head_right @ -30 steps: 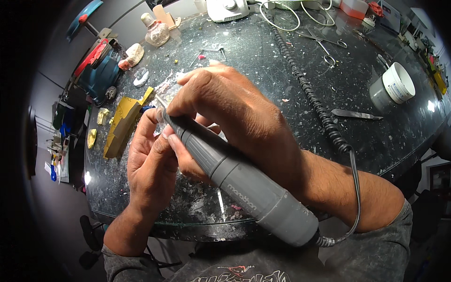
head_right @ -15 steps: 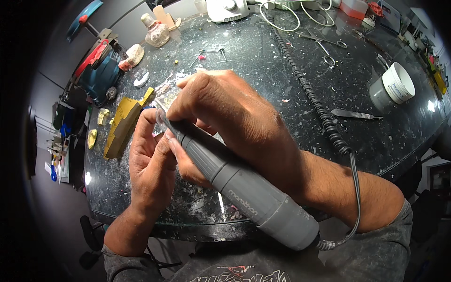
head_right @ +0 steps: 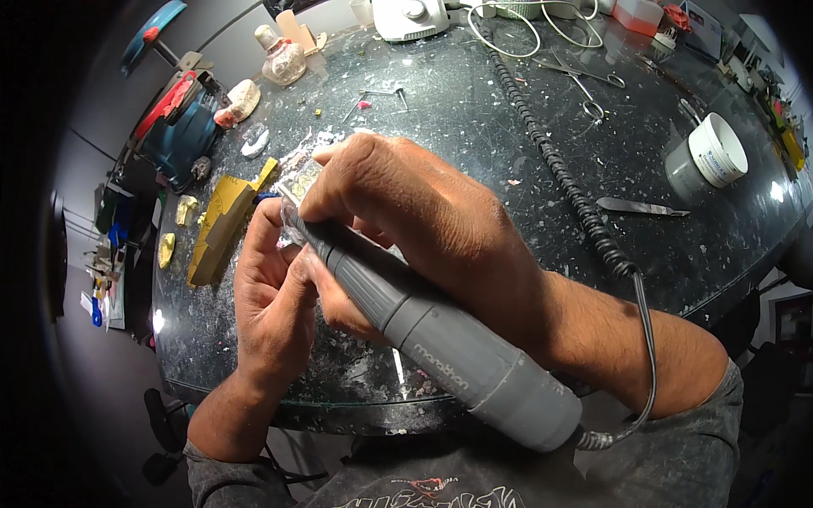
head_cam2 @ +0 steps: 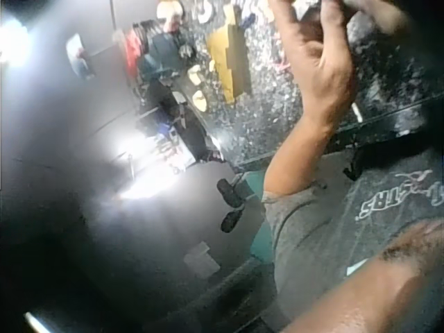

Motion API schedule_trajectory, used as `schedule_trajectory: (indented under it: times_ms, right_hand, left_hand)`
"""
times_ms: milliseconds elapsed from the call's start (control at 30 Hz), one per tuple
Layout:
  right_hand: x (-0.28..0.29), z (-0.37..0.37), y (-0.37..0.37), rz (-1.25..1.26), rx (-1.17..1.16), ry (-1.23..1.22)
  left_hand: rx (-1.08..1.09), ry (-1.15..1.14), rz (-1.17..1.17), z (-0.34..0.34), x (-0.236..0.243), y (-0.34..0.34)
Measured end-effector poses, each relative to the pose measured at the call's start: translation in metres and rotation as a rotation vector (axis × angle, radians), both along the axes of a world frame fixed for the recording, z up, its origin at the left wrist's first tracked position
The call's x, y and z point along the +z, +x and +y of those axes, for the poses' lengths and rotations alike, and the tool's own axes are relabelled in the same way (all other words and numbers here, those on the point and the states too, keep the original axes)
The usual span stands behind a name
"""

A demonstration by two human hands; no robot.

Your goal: The person grinds a clear dental retainer with a rotary tool, cuts a piece of sandpaper with scissors to wrap around the tool's bit, and sands the retainer using the rotary tool.

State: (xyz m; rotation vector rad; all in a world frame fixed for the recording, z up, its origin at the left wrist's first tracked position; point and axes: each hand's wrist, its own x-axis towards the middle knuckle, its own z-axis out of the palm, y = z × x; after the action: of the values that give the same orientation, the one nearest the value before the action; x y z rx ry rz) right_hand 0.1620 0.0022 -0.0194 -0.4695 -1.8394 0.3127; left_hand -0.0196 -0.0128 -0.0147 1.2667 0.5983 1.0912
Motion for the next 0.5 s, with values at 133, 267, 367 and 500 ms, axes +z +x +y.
schedule_trajectory:
  times_ms: [133, 267, 367, 500]
  right_hand:
    - [0.0009, -0.0046, -0.0001, -0.02, -0.054, -0.039]
    - [-0.0021, 0.0032, -0.0018, 0.043, 0.025, 0.036]
    - [-0.0016, 0.0017, -0.0005, -0.012, 0.025, 0.035]
    - [-0.0023, 0.0041, -0.0021, 0.055, 0.009, 0.063]
  left_hand:
    - [-0.006, -0.008, 0.0, -0.0001, -0.0002, -0.0021]
    - [0.007, -0.014, 0.013, -0.0004, -0.0002, -0.0023]
    - [0.002, -0.007, -0.001, 0.0013, -0.0015, -0.003]
    - [-0.031, 0.011, 0.0, 0.0031, -0.0036, -0.0038]
